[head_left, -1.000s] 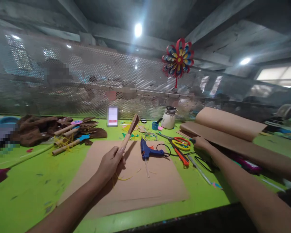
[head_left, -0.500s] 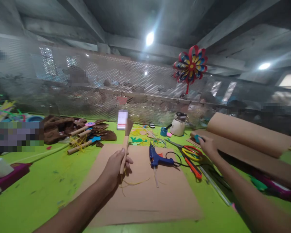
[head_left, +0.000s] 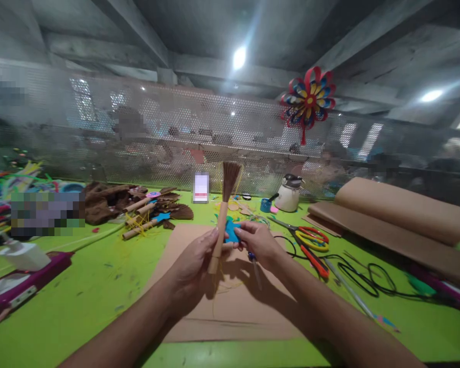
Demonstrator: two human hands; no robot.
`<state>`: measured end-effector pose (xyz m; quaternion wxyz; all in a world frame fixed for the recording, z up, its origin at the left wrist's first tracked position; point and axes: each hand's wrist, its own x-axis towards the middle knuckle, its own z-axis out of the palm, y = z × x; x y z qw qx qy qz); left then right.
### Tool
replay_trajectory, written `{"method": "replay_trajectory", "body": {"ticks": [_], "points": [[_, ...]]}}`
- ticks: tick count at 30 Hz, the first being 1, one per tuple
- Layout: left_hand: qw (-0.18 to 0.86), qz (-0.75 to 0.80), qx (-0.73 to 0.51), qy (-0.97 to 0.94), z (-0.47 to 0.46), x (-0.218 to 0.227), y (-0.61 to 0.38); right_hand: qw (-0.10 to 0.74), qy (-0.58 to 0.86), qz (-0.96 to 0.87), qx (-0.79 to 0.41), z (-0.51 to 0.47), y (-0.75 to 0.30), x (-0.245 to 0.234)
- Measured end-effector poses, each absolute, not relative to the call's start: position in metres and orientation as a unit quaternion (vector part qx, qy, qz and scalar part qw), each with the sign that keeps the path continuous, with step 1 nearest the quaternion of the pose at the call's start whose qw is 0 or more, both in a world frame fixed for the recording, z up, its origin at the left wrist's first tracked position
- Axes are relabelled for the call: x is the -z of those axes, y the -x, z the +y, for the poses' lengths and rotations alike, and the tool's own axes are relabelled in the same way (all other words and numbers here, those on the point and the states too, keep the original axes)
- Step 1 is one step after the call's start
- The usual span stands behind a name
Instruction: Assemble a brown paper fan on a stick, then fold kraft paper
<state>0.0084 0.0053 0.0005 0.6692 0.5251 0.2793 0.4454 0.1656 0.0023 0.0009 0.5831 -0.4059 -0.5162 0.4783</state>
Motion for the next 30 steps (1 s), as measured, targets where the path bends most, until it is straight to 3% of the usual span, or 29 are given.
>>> {"method": "replay_trajectory", "body": {"ticks": [3,6,14,20,30], "points": [[0.756,0.225,-0.407,-0.46,0.003,-0.001,-0.011,0.564,0.367,-0.526,-0.519,0.002,-0.16,0.003],[0.764,0.213,-0.409,-0.452,0.008,0.006,-0.014,0.566,0.372,-0.531,-0.509,0.002,-0.156,0.008],[0.748,0.266,-0.463,-0.394,0.027,0.019,-0.008,0.641,0.47,-0.513,-0.324,-0.014,-0.146,0.012],[0.766,0.263,-0.476,-0.344,0.021,0.014,-0.011,0.552,0.398,-0.58,-0.447,-0.026,-0.131,0.014],[0.787,0.246,-0.479,-0.3,0.021,0.007,-0.012,0.533,0.426,-0.521,-0.512,-0.03,-0.128,0.032]]}}
